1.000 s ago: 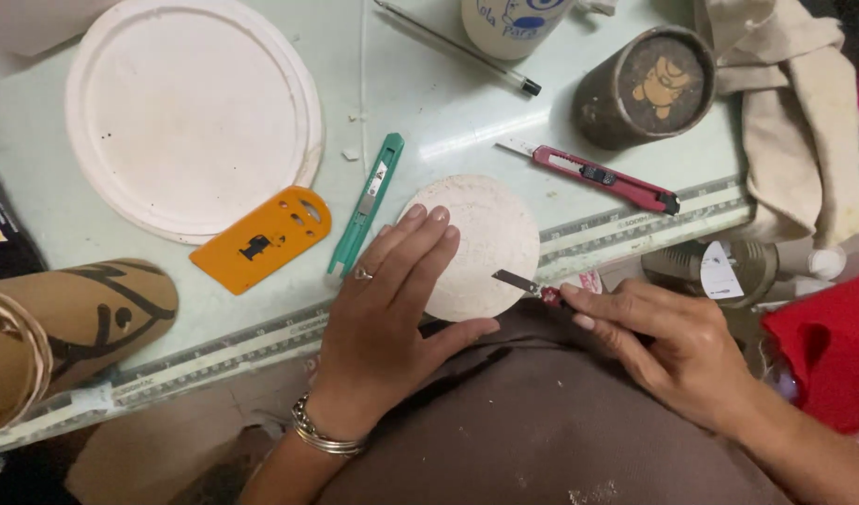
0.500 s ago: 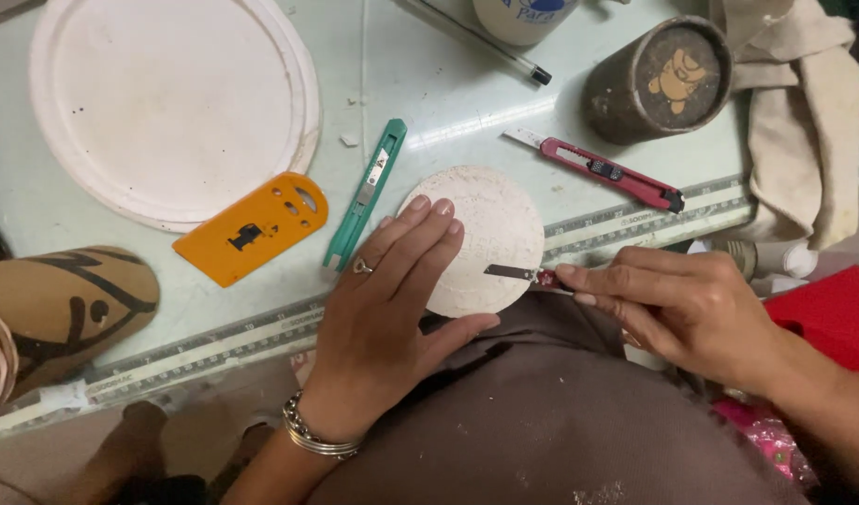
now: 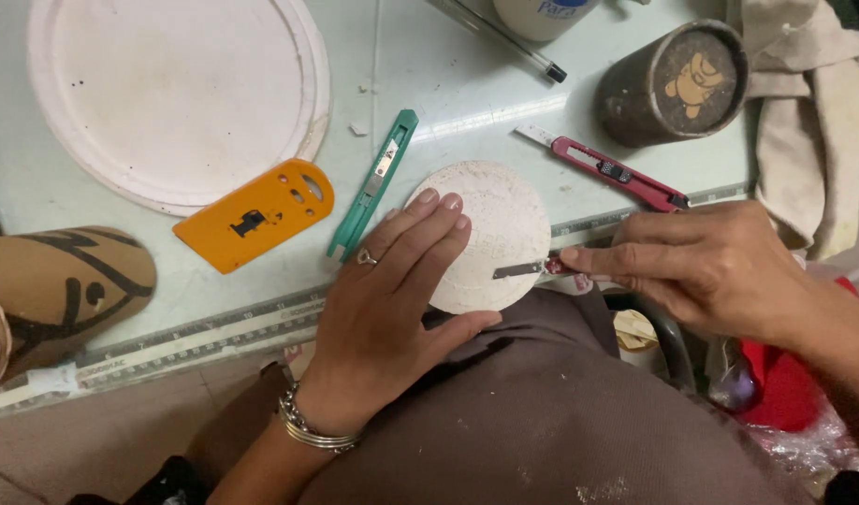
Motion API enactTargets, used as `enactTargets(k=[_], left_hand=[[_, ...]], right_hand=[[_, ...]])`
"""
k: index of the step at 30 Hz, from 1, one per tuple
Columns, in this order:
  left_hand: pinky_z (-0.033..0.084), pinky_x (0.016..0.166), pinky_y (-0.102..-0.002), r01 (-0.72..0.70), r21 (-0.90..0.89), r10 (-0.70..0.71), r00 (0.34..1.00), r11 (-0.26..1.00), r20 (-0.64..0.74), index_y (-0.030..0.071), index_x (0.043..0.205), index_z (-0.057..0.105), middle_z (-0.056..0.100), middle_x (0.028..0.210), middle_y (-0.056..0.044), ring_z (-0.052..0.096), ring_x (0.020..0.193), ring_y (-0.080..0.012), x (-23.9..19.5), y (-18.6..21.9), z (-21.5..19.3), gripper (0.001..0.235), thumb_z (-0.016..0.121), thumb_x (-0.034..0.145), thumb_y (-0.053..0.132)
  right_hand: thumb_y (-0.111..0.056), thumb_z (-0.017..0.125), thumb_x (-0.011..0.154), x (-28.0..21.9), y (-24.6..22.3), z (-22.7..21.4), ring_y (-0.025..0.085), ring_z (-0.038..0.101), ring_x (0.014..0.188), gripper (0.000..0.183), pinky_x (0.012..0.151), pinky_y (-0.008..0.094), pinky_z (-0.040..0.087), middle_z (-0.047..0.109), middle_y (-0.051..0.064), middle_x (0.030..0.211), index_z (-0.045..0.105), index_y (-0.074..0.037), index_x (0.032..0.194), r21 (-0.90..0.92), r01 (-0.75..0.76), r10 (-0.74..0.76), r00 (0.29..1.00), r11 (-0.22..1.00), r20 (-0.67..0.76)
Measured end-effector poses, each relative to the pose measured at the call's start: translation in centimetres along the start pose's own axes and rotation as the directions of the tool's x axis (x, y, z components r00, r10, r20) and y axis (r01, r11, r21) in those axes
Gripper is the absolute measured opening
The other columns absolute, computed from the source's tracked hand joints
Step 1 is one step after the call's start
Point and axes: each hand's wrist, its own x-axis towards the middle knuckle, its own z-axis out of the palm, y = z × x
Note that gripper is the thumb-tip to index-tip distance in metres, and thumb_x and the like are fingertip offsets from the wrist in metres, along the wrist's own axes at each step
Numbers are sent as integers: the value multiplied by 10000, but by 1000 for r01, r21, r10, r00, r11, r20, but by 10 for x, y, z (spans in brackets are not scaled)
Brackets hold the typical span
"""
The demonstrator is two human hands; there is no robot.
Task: Carving a small circular object with a utility knife and organizing craft materials on a workbench
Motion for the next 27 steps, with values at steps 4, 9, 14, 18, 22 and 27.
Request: enactTargets(k=[4,9,14,18,22,27], left_hand=[[393,1045,-396,7,-5,-7,1000,1000,-4,-17,1164,513,508,1243,-117,454,1217,-287,1,1,-1,614,761,758,370],[406,1036,-397,3,-13,-3,1000,1000,-17,-18,1157,516,513,1237,-120,465,1209,-292,0,0,0,612,778,748,354],[388,1046,-388,4,9,-4,1000,1000,-4,-11,1165,508,498,1256,-114,454,1221,-282,-1,-1,1,612,763,762,372],[394,1043,-388,11,4,-11,1000,1000,-4,-11,1167,511,496,1256,-108,454,1220,-279,-1,0,0,617,786,751,352],[385,1048,-385,14,6,-14,1000,1000,-3,-12,1162,514,503,1248,-107,454,1216,-274,-1,-1,1,603,762,763,365],[391,1043,-396,14,-18,-14,1000,1000,-6,-21,1154,508,503,1240,-118,459,1204,-286,0,-1,0,592,751,769,358]], right_hand=[[-135,567,814,-2,10,1,130,679,591,265,318,205,523,701,11,777,632,-246,1046,11,75,-75,997,997,-30],[-126,550,831,10,6,-1,95,633,535,255,323,211,495,666,-6,715,632,-226,1050,-7,137,-137,990,991,-42],[-124,571,814,4,7,-2,133,655,532,284,338,230,548,681,9,726,620,-230,1072,-51,131,-131,991,990,-15],[-136,572,813,11,3,-4,164,702,657,250,370,229,562,705,41,789,637,-193,1047,27,111,-111,994,994,9],[-108,533,829,7,1,0,110,588,489,279,285,220,469,662,6,721,623,-217,1070,34,103,-103,995,994,-19],[-87,546,816,2,1,1,52,526,361,326,255,193,453,636,-23,639,600,-231,1104,59,67,-68,998,996,13]])
